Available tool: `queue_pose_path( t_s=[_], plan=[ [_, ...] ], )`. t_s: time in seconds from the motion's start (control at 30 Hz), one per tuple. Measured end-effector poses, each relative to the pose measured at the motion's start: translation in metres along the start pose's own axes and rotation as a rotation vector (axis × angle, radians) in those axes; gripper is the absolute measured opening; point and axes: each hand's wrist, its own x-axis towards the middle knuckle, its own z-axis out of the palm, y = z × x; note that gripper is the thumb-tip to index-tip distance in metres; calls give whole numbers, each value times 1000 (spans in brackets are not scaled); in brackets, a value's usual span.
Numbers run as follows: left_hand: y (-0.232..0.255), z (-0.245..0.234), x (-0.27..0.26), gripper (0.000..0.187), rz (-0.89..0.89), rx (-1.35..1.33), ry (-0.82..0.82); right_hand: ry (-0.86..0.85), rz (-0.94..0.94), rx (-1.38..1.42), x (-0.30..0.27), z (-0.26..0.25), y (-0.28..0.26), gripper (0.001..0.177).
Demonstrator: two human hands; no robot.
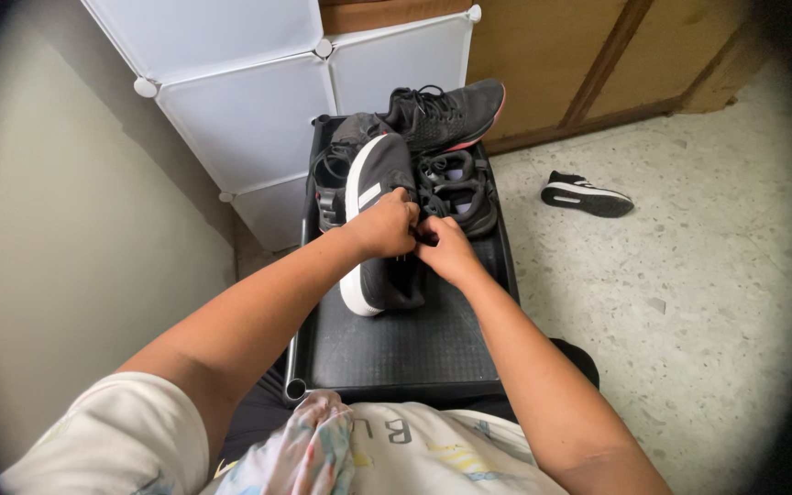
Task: The person unlaces a pair of gray sneakers, then re-laces them by threading the laces through the eyelets and tying them. The person then picks up a black sneaker and begins to unlace it.
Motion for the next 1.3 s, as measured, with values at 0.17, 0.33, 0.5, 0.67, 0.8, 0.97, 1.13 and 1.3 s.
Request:
queue_pose_path(
  t_s=[0.17,0.33,0.5,0.67,0.8,0.97,1.13,1.3],
  plan=[
    [3,1,15,26,-103,-200,134,110,-241,-146,-13,-15,-27,20],
    [-3,-1,38,25,-168,-292,197,-15,84,676,-7,-42,-31,16],
    [2,-3,61,28,-108,-597,240,130,115,815,12,-77,-25,29],
    [2,-15,64,31,-288,-719,-81,-53,403,520,28,-61,-14,27],
    [0,-14,55,37,-405,-682,-214,-222,475,196,26,-32,-8,41],
    [4,-6,29,38,-90,88,-202,-259,67,-10,23,-19,-2,34],
    [12,-11,15,40,-101,215,-315,-379,2,17,0,-34,9,21],
    [14,-16,20,26,-79,92,-191,-814,91,57,-48,-66,18,28]
  ],
)
